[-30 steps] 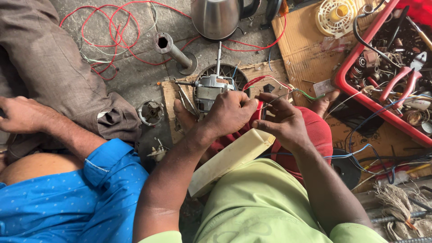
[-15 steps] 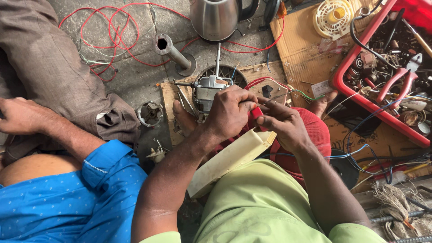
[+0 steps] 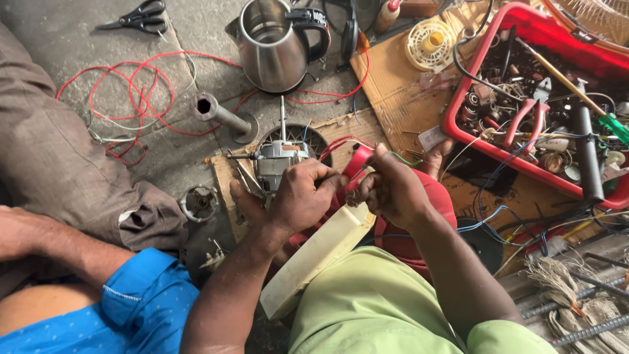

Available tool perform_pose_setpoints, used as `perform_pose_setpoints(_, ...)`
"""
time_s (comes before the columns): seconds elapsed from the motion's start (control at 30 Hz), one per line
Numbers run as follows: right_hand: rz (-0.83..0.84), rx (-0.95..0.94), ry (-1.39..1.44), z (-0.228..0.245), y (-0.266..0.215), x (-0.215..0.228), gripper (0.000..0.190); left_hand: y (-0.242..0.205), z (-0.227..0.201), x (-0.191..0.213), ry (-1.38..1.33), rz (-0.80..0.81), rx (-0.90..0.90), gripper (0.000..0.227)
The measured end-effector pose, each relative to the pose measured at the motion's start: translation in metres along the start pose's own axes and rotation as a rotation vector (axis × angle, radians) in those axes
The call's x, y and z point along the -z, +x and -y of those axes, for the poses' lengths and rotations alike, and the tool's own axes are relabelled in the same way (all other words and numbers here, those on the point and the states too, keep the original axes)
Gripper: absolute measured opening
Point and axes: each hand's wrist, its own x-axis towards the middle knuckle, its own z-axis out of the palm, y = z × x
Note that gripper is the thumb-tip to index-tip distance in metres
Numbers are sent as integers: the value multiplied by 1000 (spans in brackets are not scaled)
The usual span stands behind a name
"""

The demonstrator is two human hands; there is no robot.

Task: The person manipulates wires and components of a fan motor by hand, applying red tape to secure electrical connections.

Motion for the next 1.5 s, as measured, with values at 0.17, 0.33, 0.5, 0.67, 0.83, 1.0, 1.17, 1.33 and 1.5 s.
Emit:
perform_pose_setpoints(0.17, -117, 271, -424, -13, -9, -7, 53, 7, 2, -5, -12, 32, 265, 29)
perform_pose_setpoints(0.33, 0, 509, -440, -19, -5, -23, 84, 14, 5, -7, 72, 24, 306, 32)
perform_pose_setpoints(0.5, -119, 229, -442, -12, -7, -22, 68, 11, -6, -4, 65, 21, 256, 28)
perform_pose_setpoints(0.67, 2, 267, -594, 0, -12, -15, 62, 6, 2, -3, 55, 30, -66, 14)
perform_pose_setpoints(0.83, 98, 224, -451, -4, -8, -17, 89, 1, 14, -8, 48, -74, -67, 9)
perform_pose_setpoints(1.0, 115, 136, -25, -7, -9, -18, 67, -1, 15, -10, 25, -52, -71, 12)
perform_pose_setpoints(1.17, 195, -174, 243, 7, -1, -7, 60, -6, 4, 2, -62, 25, -95, 19)
perform_pose_setpoints(1.33, 59, -93, 118, -10, 16, 16, 46, 1, -1, -4, 32, -56, 93, 25)
perform_pose_setpoints(1.5, 14, 188, -55, -12, 2, -1, 47, 11, 4, -14, 84, -85, 127, 30)
